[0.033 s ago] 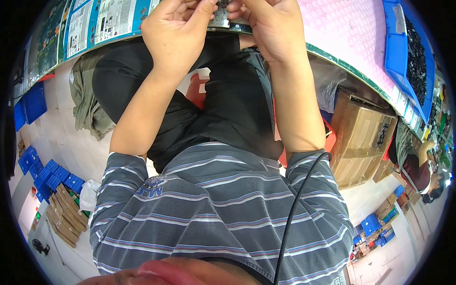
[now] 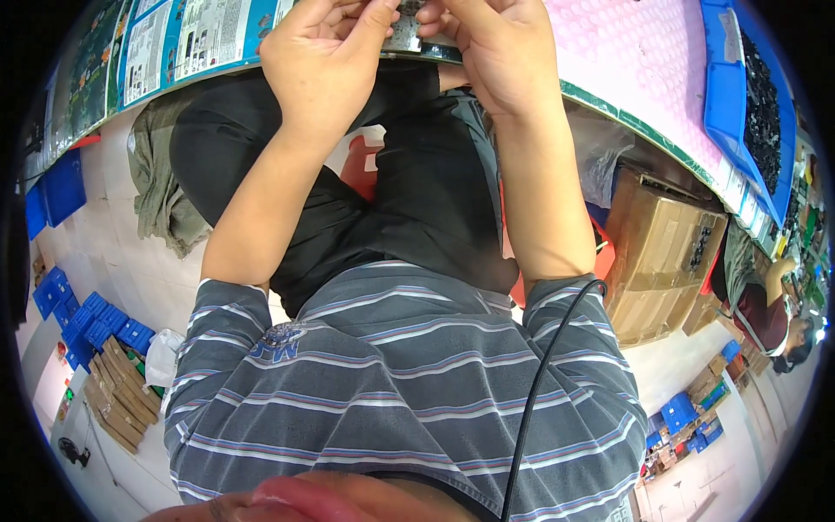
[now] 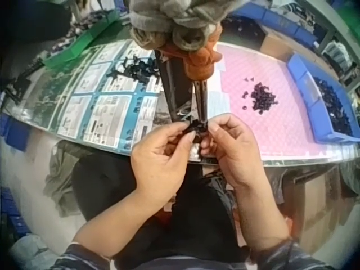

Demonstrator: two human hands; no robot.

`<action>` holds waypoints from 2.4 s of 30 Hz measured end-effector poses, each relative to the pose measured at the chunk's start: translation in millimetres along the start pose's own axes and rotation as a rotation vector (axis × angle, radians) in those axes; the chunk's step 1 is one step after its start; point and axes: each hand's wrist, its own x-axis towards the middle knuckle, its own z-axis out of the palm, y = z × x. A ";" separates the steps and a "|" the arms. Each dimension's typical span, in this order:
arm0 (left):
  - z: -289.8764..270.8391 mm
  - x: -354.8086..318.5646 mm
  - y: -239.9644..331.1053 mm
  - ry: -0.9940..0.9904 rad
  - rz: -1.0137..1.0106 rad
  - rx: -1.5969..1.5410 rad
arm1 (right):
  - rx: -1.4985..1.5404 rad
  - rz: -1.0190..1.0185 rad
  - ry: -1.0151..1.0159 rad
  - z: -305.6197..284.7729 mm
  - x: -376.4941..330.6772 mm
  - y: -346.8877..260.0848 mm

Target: The person assembles small black plastic components and electronic components by hand at an industrial workbench.

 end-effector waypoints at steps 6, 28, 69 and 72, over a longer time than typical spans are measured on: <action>-1.9 0.1 2.1 0.006 0.019 0.035 | -0.443 0.264 0.422 32.7 -0.6 -19.1; -3.8 0.2 2.5 -0.002 -0.004 -0.014 | -0.427 0.263 0.427 31.8 -0.3 -16.8; -13.4 0.5 2.9 -0.079 0.020 0.152 | -0.524 0.308 0.466 38.7 -6.4 -14.8; -16.0 -1.4 1.4 -0.100 0.040 0.156 | -0.567 0.303 0.457 40.7 -10.2 -16.2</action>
